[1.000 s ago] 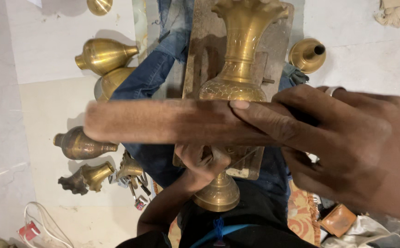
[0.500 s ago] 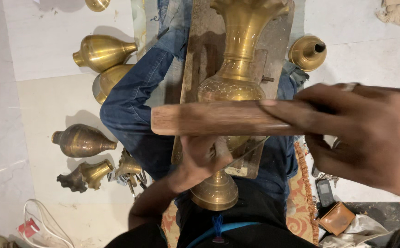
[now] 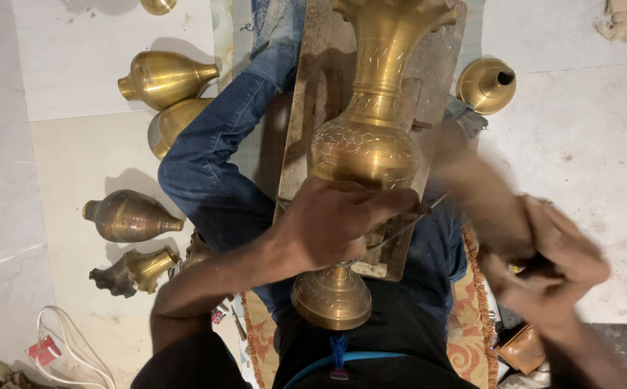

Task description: The person sits on the floor and engraves decorative patterns into a brass vase, holding a chisel against the vase surface with one hand and striking it with a wooden mallet in the other, repositioning the chisel repeatedly to work different areas of the design.

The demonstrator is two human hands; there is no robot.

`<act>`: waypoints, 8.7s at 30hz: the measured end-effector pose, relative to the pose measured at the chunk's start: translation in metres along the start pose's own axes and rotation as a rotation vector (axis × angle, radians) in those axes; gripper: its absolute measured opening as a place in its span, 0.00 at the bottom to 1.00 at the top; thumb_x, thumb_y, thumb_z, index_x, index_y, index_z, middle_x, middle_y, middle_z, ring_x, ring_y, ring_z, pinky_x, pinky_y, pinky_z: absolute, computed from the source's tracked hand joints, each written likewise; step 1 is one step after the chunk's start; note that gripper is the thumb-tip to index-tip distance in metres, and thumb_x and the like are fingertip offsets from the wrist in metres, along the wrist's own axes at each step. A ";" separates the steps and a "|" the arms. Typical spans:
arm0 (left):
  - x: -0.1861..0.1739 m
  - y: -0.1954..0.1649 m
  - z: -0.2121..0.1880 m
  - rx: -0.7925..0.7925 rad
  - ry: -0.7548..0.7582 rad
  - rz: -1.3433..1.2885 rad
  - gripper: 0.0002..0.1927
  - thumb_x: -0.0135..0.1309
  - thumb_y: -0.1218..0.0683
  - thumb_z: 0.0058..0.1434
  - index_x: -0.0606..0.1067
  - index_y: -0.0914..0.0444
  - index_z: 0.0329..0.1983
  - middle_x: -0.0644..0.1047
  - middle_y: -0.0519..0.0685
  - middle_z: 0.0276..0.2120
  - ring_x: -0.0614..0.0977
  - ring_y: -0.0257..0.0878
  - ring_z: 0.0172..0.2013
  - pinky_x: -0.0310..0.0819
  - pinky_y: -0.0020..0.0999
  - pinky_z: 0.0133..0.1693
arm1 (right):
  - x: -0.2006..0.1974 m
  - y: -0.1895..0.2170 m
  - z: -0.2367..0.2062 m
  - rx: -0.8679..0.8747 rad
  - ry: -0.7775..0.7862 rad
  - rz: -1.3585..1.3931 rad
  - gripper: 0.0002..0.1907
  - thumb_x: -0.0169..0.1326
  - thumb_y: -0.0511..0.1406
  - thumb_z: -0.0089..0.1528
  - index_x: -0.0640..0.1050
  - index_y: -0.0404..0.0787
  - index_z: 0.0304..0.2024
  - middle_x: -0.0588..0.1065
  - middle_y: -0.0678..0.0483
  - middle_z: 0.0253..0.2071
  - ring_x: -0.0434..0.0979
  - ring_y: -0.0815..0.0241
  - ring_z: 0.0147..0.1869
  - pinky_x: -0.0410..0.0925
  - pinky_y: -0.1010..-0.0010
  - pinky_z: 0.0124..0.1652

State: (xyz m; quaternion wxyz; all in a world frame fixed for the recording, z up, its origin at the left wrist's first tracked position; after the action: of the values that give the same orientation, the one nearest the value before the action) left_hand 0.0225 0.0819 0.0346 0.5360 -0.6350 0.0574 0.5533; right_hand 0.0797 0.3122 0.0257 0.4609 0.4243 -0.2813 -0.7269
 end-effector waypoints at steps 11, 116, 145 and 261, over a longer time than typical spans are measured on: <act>0.004 0.007 0.027 0.132 0.225 0.142 0.32 0.43 0.71 0.62 0.71 0.57 0.69 0.63 0.40 0.10 0.63 0.27 0.09 0.59 0.21 0.09 | 0.039 -0.058 -0.117 0.583 -0.102 0.321 0.35 0.58 0.21 0.52 0.73 0.24 0.65 0.79 0.50 0.46 0.78 0.65 0.47 0.72 0.75 0.49; 0.001 0.038 -0.089 -0.266 -1.006 -0.215 0.10 0.53 0.66 0.58 0.76 0.70 0.44 0.81 0.49 0.31 0.81 0.33 0.27 0.75 0.27 0.30 | 0.118 0.120 0.137 -0.333 0.907 -0.598 0.36 0.62 0.35 0.55 0.73 0.51 0.68 0.80 0.47 0.48 0.84 0.57 0.38 0.77 0.64 0.36; -0.018 0.024 -0.062 -0.194 -0.751 -0.257 0.10 0.52 0.67 0.56 0.77 0.68 0.41 0.81 0.50 0.31 0.84 0.38 0.30 0.79 0.32 0.34 | 0.104 0.079 0.121 -0.234 1.002 -0.778 0.43 0.64 0.34 0.51 0.69 0.61 0.69 0.79 0.54 0.45 0.84 0.57 0.34 0.78 0.63 0.37; -0.028 0.032 -0.028 -0.011 -0.420 -0.360 0.29 0.55 0.44 0.64 0.73 0.63 0.64 0.81 0.58 0.54 0.89 0.44 0.44 0.89 0.33 0.44 | 0.035 0.022 0.093 0.199 0.683 -0.237 0.40 0.58 0.23 0.48 0.71 0.31 0.66 0.76 0.41 0.53 0.82 0.54 0.49 0.75 0.69 0.40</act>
State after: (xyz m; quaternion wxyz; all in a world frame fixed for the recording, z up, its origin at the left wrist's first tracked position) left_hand 0.0089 0.0332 0.0309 0.6225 -0.5091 -0.1718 0.5691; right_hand 0.0005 0.2730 0.0753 0.3975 0.7145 -0.1295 -0.5609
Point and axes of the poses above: each hand's wrist, its own z-axis towards the middle knuckle, its own x-axis out of the palm, y = z × x, the point moved 9 cm from there along z, towards the middle knuckle
